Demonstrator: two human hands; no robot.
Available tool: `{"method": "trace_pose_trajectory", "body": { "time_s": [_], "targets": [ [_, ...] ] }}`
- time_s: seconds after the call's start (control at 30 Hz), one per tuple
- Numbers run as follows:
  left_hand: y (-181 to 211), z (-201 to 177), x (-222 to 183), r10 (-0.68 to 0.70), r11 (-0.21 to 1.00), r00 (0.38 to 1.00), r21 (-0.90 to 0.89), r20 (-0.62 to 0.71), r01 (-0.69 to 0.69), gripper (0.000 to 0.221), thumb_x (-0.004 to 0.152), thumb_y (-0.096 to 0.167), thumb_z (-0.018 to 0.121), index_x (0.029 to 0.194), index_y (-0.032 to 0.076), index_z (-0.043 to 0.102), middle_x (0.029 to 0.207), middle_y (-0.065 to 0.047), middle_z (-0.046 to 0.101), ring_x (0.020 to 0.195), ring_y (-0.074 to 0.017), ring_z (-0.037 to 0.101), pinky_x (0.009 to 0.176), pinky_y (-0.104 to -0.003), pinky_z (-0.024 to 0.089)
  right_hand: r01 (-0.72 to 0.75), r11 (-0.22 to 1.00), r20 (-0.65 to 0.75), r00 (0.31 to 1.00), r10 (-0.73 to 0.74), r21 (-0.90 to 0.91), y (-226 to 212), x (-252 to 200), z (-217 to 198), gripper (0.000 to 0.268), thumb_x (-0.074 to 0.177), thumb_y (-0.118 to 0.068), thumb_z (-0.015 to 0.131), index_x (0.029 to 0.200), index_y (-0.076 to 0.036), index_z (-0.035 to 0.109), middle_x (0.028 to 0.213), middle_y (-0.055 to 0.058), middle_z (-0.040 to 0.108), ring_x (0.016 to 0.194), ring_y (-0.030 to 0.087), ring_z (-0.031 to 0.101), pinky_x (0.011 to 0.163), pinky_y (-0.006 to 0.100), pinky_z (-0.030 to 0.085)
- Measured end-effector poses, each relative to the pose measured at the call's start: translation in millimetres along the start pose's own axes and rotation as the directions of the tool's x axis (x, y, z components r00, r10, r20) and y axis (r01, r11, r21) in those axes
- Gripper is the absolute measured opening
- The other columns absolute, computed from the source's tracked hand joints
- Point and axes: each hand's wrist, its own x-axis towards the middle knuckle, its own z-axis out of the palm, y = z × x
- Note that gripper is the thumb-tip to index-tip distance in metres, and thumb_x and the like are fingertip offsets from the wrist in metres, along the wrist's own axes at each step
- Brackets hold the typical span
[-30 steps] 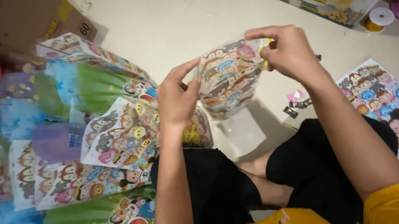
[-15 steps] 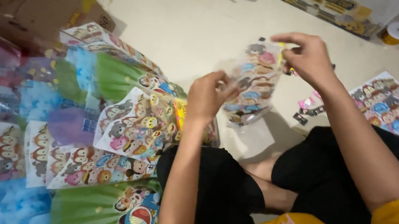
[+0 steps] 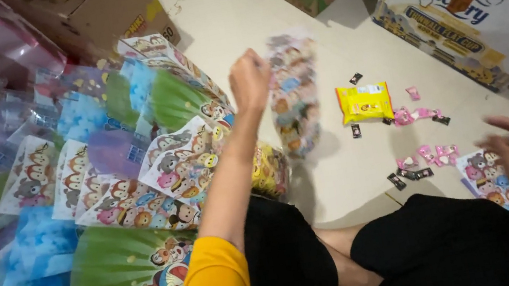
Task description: The person is sorting and packing various small snack packets and stickers into individual clear plastic bags on the floor.
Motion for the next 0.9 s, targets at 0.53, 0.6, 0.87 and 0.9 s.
{"method": "trace_pose_trajectory", "body": {
  "time_s": [0.53,0.6,0.87,0.9],
  "targets": [
    [-168.7,-112.3,-6.5,-0.062,0.932,0.992,0.35,-0.109,0.096,0.053,0.088,0.027,0.082,0.127,0.015,0.048,0.111,-0.019,0.07,0.097,-0.0458,0.067,0.08,-0.057,0.049,0.016,0.72,0.098,0.993,0.072,-0.694,514.9,16.8,-11.8,0.044,0.095,-0.036,0.061,0.137,-0.03,0.071,0.108,0.015,0.082,0.104,0.036,0.076,0.082,0.046,0.055],
    [-145.8,-121.4,-19.6,0.14,0.935,0.99,0.334,-0.037,-0.12,0.059,0.088,0.023,0.083,0.133,0.005,0.049,0.122,-0.023,0.065,0.11,-0.0453,0.06,0.092,-0.053,0.044,0.013,0.714,0.052,0.998,0.033,-0.7,506.5,-2.5,0.9,0.042,0.094,-0.037,0.061,0.134,-0.03,0.071,0.111,0.014,0.08,0.104,0.036,0.075,0.082,0.046,0.055],
    [14.1,-101.1,-210.4,0.523,0.75,0.842,0.399,0.132,-0.528,0.069,0.094,0.034,0.069,0.15,-0.002,0.05,0.144,-0.031,0.05,0.129,-0.0483,0.045,0.113,-0.065,0.026,-0.012,0.676,-0.147,0.979,-0.143,-0.737,497.2,-26.7,20.7,0.033,0.09,-0.045,0.062,0.118,-0.029,0.072,0.122,0.008,0.073,0.107,0.037,0.07,0.079,0.049,0.055],
    [18.9,-86.5,-232.4,0.498,0.835,0.84,0.144,0.217,-0.532,0.048,0.092,0.024,0.069,0.134,0.002,0.059,0.134,-0.023,0.061,0.123,-0.0406,0.055,0.11,-0.054,0.036,0.031,0.61,-0.152,0.957,-0.246,-0.791,505.5,-22.7,24.7,0.026,0.092,-0.044,0.063,0.11,-0.028,0.075,0.103,0.006,0.071,0.092,0.033,0.069,0.072,0.046,0.054]
  ]
}}
